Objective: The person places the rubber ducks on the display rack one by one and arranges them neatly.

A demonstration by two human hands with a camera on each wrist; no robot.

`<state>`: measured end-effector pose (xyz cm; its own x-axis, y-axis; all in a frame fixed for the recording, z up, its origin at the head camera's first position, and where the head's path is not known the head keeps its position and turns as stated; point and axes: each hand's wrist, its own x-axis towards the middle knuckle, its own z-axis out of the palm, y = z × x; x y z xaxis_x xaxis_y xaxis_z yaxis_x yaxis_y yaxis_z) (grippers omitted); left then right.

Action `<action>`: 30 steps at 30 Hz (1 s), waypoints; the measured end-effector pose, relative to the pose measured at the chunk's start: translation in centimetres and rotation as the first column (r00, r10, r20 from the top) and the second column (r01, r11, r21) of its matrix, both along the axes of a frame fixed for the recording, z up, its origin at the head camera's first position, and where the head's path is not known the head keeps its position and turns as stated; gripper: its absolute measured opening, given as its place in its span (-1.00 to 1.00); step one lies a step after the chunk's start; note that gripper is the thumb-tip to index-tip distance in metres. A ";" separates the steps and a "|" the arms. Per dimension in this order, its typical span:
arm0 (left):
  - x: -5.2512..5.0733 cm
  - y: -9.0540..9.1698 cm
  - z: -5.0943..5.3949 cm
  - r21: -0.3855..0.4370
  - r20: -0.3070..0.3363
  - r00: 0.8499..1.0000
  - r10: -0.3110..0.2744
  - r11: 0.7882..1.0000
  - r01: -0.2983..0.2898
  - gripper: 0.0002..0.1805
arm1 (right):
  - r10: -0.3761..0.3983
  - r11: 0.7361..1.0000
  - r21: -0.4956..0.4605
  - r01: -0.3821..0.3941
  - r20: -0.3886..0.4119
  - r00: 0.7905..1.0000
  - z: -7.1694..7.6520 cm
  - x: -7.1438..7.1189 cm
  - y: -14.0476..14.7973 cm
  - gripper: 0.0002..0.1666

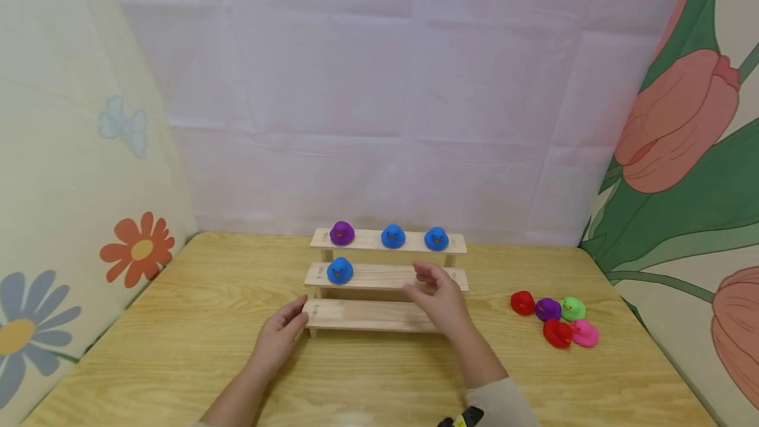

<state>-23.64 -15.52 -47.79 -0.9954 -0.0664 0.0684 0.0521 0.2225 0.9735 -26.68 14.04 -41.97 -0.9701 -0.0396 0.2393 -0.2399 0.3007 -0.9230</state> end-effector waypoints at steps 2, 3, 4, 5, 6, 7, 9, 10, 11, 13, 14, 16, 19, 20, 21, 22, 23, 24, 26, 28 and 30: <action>0.0 0.0 0.0 0.001 0.001 1.000 -0.004 1.000 0.004 -0.47 | -0.021 1.000 0.001 0.021 0.007 1.000 -0.2 0.2 0.5 -0.44; 0.0 0.0 0.0 0.002 0.003 1.000 -0.005 1.000 0.004 -0.47 | -0.031 1.000 0.001 0.031 0.009 0.999 -0.3 0.2 0.8 -0.44; 0.0 -0.1 0.0 0.000 0.003 1.000 -0.005 1.000 0.005 -0.47 | -0.040 0.999 0.003 0.040 0.012 0.999 -0.3 0.3 1.1 -0.44; 0.0 -0.1 0.0 -0.001 0.004 1.000 -0.005 1.000 0.005 -0.47 | -0.049 0.999 0.007 0.049 0.016 0.999 -0.4 0.4 1.3 -0.43; 0.0 -0.1 -0.1 -0.003 0.003 1.000 -0.004 1.000 0.004 -0.47 | -0.057 0.998 0.018 0.057 0.012 0.998 -0.4 0.5 1.6 -0.43; 0.0 0.0 -0.1 -0.004 0.004 1.000 0.000 1.000 0.000 -0.48 | -0.066 0.998 0.021 0.065 0.014 0.998 -0.4 0.5 1.8 -0.43; -0.1 0.0 -0.1 -0.005 0.007 1.000 0.008 1.000 -0.008 -0.48 | -0.076 0.997 0.028 0.075 0.016 0.997 -0.4 0.6 2.3 -0.42; -0.1 0.0 -0.1 -0.009 0.002 1.000 0.010 1.000 -0.010 -0.49 | -0.078 0.996 0.033 0.077 0.018 0.997 -0.4 0.7 2.5 -0.42; -0.1 0.1 -0.1 -0.007 0.004 1.000 0.013 1.000 -0.013 -0.49 | -0.082 0.996 0.039 0.081 0.020 0.996 -0.4 0.8 2.7 -0.41; -0.1 0.1 -0.1 -0.009 0.008 1.000 0.017 1.000 -0.017 -0.49 | -0.091 0.995 0.044 0.090 0.034 0.995 -0.3 0.9 3.1 -0.41; -0.1 0.1 -0.1 -0.010 0.008 1.000 0.016 1.000 -0.016 -0.49 | -0.095 0.995 0.048 0.093 0.037 0.995 -0.3 1.0 3.4 -0.41; -0.1 0.2 0.0 -0.008 0.009 1.000 0.013 1.000 -0.013 -0.49 | -0.108 0.992 0.062 0.106 0.037 0.993 -0.4 1.2 3.8 -0.41; 0.0 0.2 0.0 -0.004 0.019 1.000 0.011 1.000 -0.011 -0.48 | -0.127 0.989 0.078 0.125 0.030 0.991 -0.5 1.5 4.6 -0.41; 0.0 0.2 0.0 -0.002 0.018 1.000 0.010 1.000 -0.010 -0.48 | -0.136 0.988 0.084 0.133 0.029 0.990 -0.6 1.6 4.9 -0.41; 0.0 0.2 0.0 0.000 0.019 1.000 0.009 1.000 -0.009 -0.48 | -0.144 0.986 0.090 0.141 0.032 0.989 -0.6 1.8 5.1 -0.41; 0.0 0.2 0.0 0.000 0.019 1.000 0.009 1.000 -0.009 -0.48 | -0.152 0.984 0.095 0.149 0.035 0.988 -0.6 1.9 5.4 -0.40; 0.0 0.2 0.1 0.000 0.019 1.000 0.009 1.000 -0.009 -0.48 | -0.162 0.982 0.101 0.157 0.042 0.986 -0.6 2.0 5.7 -0.40; 0.0 0.2 0.1 0.000 0.019 1.000 0.008 1.000 -0.008 -0.48 | -0.170 0.981 0.103 0.164 0.050 0.984 -0.6 2.1 6.0 -0.40; 0.0 0.2 0.1 0.000 0.019 1.000 0.009 1.000 -0.009 -0.48 | -0.190 0.976 0.118 0.182 0.059 0.980 -0.5 2.4 6.6 -0.39; 0.0 0.2 0.1 -0.003 0.021 1.000 0.007 1.000 -0.007 -0.48 | -0.211 0.970 0.135 0.201 0.065 0.975 -0.4 2.7 7.2 -0.39; 0.0 0.2 0.2 -0.006 0.021 1.000 0.009 1.000 -0.009 -0.48 | -0.232 0.964 0.147 0.221 0.061 0.971 -0.4 2.9 7.8 -0.39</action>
